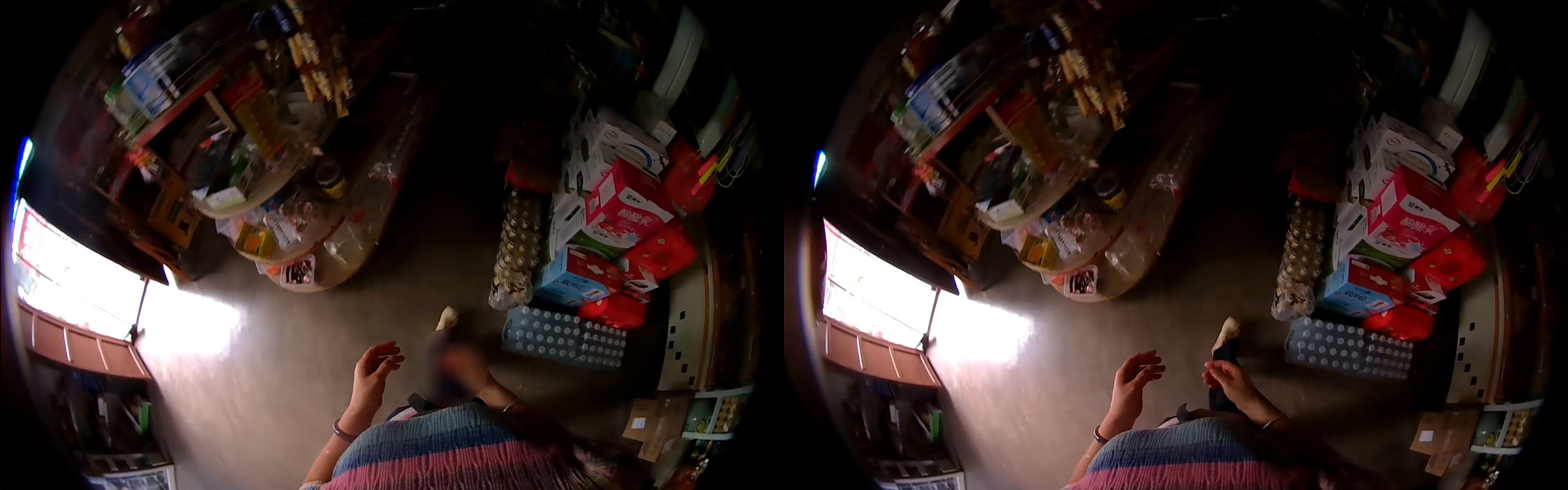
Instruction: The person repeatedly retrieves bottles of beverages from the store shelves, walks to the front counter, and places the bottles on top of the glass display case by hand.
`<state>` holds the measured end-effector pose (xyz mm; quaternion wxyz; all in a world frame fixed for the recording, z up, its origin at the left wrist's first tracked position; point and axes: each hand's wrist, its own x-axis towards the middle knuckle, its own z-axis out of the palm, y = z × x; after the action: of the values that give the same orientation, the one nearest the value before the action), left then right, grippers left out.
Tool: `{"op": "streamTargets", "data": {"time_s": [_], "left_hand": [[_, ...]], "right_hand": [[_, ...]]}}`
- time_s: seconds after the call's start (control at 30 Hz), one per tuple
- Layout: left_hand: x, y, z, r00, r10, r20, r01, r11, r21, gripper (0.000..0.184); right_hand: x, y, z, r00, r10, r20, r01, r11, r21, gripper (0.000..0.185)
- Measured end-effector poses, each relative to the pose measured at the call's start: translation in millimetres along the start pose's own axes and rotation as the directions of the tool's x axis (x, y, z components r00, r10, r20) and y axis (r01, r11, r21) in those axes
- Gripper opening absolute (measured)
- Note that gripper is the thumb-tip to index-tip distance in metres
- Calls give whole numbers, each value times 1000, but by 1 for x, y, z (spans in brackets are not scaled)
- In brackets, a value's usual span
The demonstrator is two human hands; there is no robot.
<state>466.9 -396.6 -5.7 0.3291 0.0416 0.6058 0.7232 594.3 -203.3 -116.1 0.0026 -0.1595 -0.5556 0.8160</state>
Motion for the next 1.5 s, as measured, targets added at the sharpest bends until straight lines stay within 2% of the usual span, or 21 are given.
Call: {"op": "streamTargets", "data": {"time_s": [0.03,0.13,0.17,0.27,0.3,0.4,0.43,0.5,0.57,0.6,0.67,0.73,0.77,0.87,0.97,1.07,1.17,1.27,1.37,1.47,1.5], "left_hand": [[20,8,7,1000,-12,0,12,1000,20,33],[92,46,38,1000,-10,9,9,997,71,33],[110,60,49,1000,-19,11,18,996,86,32],[184,85,71,996,15,85,-28,987,158,31],[205,92,76,992,28,120,-50,982,181,30],[268,116,102,988,31,154,-61,980,191,28],[289,119,109,985,43,166,-70,984,164,27],[331,120,118,988,27,154,-53,985,164,22],[374,117,123,989,5,145,-25,991,135,20],[397,115,124,990,-10,142,-5,995,104,20],[447,114,125,987,-19,157,8,997,72,22],[502,119,124,982,-5,191,-10,997,77,23],[533,116,123,978,10,210,-14,1000,17,25],[610,161,144,984,-52,171,34,994,107,26],[693,199,166,949,22,314,-44,997,64,27],[770,218,195,943,71,324,-100,992,75,26],[822,249,232,914,4,405,-72,985,155,25],[869,250,265,907,-16,421,-59,985,164,25],[924,245,300,901,-95,423,7,979,206,25],[984,258,338,910,-82,406,-61,943,327,25],[1014,261,350,891,-68,450,-85,946,312,25]], "right_hand": [[20,-10,-10,1000,-13,13,13,1000,23,26],[96,-73,-35,999,-32,-37,29,997,-67,27],[115,-97,-43,986,-162,-48,157,982,-106,27],[188,-135,-79,958,-271,-94,272,962,3,26],[219,-150,-91,998,1,-66,27,904,426,25],[250,-197,-117,983,-77,-165,117,962,247,25],[265,-200,-127,987,-22,-159,74,943,324,26],[280,-218,-137,952,-263,-156,255,964,-71,27],[305,-235,-148,978,-89,-191,103,993,63,28],[320,-245,-156,982,-46,-182,41,999,-33,28],[354,-266,-169,984,-8,-179,7,1000,-5,28],[399,-281,-189,982,-11,-188,-1,998,-66,31],[421,-288,-199,982,-18,-189,0,996,-92,33],[490,-315,-228,976,-48,-213,32,997,-76,33],[547,-370,-243,971,-38,-235,14,994,-105,32],[595,-396,-272,961,-108,-256,93,993,-70,32],[630,-421,-295,931,-95,-352,59,992,-112,30],[669,-396,-348,908,-4,-418,22,999,39,30],[703,-416,-393,905,2,-426,43,994,98,29],[754,-436,-454,886,-10,-464,60,994,92,28],[775,-446,-479,884,-28,-467,87,991,105,27]]}}
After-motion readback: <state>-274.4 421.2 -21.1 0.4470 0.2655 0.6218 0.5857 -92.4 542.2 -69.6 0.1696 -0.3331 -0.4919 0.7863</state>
